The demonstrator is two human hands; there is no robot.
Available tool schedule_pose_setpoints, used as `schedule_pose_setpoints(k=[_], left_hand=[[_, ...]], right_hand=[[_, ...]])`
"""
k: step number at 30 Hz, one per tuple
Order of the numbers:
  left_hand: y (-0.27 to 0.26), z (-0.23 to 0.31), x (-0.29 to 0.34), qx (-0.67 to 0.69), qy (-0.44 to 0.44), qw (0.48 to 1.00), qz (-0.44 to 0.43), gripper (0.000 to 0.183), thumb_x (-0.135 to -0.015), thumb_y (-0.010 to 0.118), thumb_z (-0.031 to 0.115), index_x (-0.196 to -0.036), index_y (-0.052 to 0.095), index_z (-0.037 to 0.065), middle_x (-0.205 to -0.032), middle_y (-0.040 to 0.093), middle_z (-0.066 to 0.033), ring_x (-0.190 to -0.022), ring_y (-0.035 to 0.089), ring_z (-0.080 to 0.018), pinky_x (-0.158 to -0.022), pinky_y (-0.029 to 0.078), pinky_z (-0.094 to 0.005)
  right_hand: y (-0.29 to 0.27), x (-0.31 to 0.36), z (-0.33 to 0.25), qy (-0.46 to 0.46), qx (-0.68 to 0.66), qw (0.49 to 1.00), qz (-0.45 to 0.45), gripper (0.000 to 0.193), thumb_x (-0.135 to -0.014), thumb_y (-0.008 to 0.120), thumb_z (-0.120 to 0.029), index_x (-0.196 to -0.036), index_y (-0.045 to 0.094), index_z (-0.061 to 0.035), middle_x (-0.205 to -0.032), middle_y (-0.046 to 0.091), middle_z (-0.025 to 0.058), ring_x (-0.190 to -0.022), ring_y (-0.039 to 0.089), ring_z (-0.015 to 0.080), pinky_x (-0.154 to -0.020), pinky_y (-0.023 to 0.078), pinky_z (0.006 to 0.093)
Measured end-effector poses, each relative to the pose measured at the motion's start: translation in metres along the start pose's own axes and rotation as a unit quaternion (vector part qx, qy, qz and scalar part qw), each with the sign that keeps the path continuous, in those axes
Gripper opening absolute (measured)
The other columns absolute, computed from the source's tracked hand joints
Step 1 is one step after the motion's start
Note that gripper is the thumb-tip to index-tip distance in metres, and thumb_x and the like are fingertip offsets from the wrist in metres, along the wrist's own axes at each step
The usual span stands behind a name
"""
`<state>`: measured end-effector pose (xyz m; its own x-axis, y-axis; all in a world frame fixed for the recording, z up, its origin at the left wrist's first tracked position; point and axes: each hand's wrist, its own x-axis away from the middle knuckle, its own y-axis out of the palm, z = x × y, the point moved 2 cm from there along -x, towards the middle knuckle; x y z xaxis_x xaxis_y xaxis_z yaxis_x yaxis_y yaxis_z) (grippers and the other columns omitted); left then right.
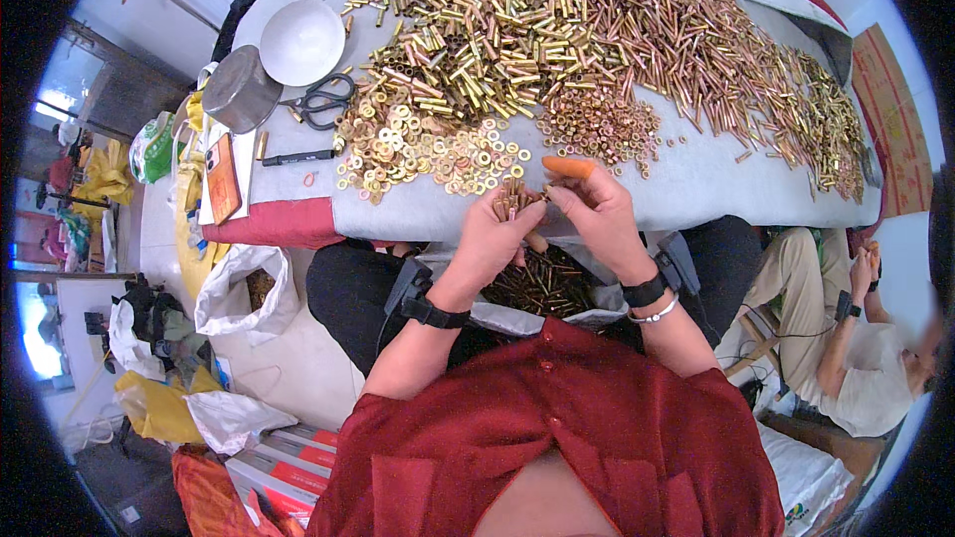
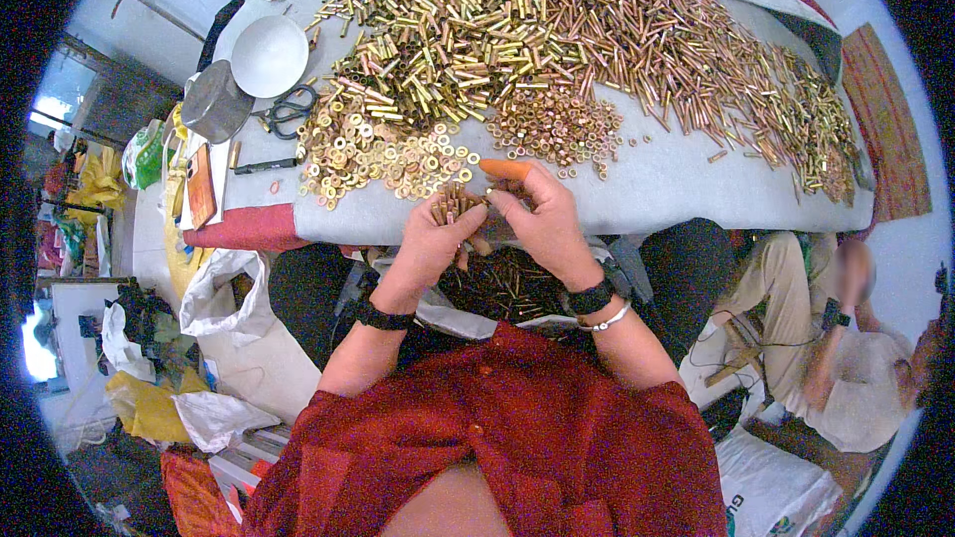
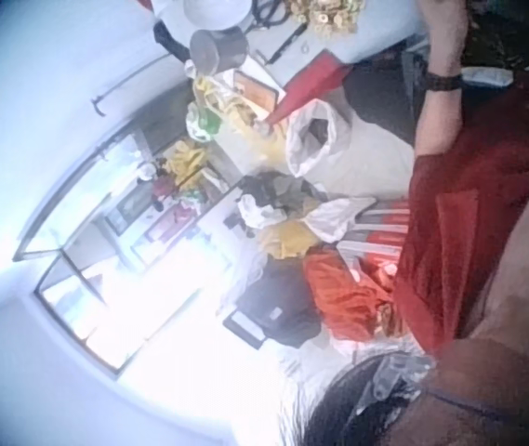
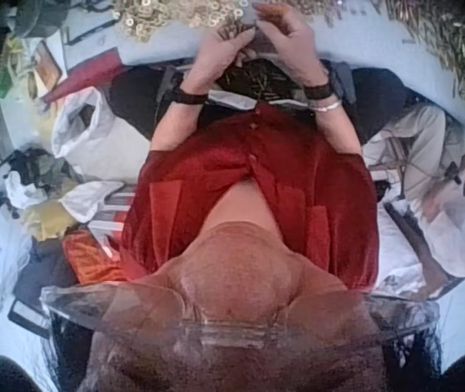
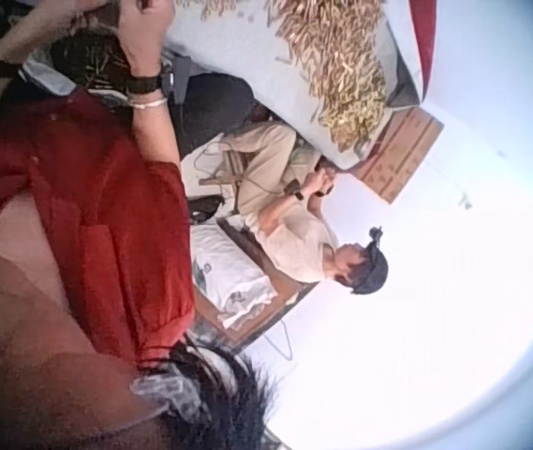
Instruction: Sorting and inspecting a large pile of ammunition casings and rounds on a table.
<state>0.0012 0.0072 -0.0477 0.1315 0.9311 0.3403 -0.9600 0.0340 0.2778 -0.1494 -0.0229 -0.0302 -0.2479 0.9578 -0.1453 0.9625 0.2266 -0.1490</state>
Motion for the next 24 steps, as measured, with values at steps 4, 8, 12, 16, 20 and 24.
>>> schedule_pose_setpoints(k=[4,8,12,16,20,24], left_hand=[[0.000,0.003,0.002,-0.019,-0.004,1.000,-0.004,0.018,-0.087,0.062,0.012,-0.098,0.054,0.001,-0.073,0.057,-0.0026,-0.051,0.059,-0.0103,-0.035,0.040,-0.0197],[0.005,0.000,0.002,-0.087,0.067,0.994,0.024,0.018,-0.085,0.063,0.008,-0.097,0.053,0.000,-0.071,0.057,-0.0020,-0.051,0.055,-0.0088,-0.043,0.043,-0.0219],[0.004,-0.002,-0.001,-0.202,0.240,0.948,0.060,0.012,-0.084,0.063,0.009,-0.094,0.057,0.003,-0.069,0.059,0.0001,-0.050,0.054,-0.0059,-0.038,0.039,-0.0200],[0.009,0.008,0.007,-0.088,0.068,0.993,0.022,0.013,-0.085,0.063,0.009,-0.095,0.057,0.003,-0.073,0.060,-0.0005,-0.051,0.055,-0.0057,-0.038,0.039,-0.0194],[0.010,0.008,0.006,-0.021,0.050,0.998,-0.016,0.015,-0.085,0.063,0.008,-0.097,0.056,0.003,-0.074,0.060,-0.0011,-0.053,0.056,-0.0057,-0.039,0.041,-0.0196],[0.010,0.000,0.002,-0.140,0.169,0.975,0.018,0.017,-0.085,0.063,0.008,-0.098,0.055,0.002,-0.075,0.061,-0.0012,-0.059,0.057,-0.0068,-0.049,0.046,-0.0222]], right_hand=[[-0.003,0.000,-0.005,0.015,0.006,0.999,-0.031,0.024,-0.085,0.060,-0.001,-0.109,0.061,-0.0013,-0.098,0.063,0.0022,-0.088,0.058,0.0085,-0.077,0.048,0.0232],[-0.007,-0.001,-0.015,-0.015,0.099,0.994,-0.038,0.023,-0.084,0.061,0.000,-0.107,0.062,-0.0002,-0.095,0.063,0.0044,-0.086,0.059,0.0099,-0.076,0.048,0.0237],[-0.010,-0.002,-0.015,-0.030,0.123,0.991,-0.047,0.023,-0.083,0.062,0.001,-0.106,0.063,-0.0001,-0.095,0.061,0.0045,-0.085,0.058,0.0101,-0.074,0.047,0.0236],[-0.011,0.002,-0.026,-0.030,0.106,0.993,-0.033,0.021,-0.080,0.063,-0.003,-0.101,0.065,-0.0021,-0.093,0.064,0.0104,-0.085,0.061,0.0199,-0.076,0.047,0.0295],[-0.013,0.004,-0.032,-0.037,0.118,0.992,-0.024,0.019,-0.080,0.063,-0.004,-0.100,0.065,-0.0018,-0.092,0.064,0.0105,-0.083,0.061,0.0207,-0.075,0.047,0.0294],[-0.013,0.003,-0.026,-0.021,0.120,0.992,-0.010,0.018,-0.080,0.065,-0.007,-0.097,0.066,-0.0017,-0.090,0.064,0.0115,-0.080,0.061,0.0222,-0.072,0.048,0.0293]])
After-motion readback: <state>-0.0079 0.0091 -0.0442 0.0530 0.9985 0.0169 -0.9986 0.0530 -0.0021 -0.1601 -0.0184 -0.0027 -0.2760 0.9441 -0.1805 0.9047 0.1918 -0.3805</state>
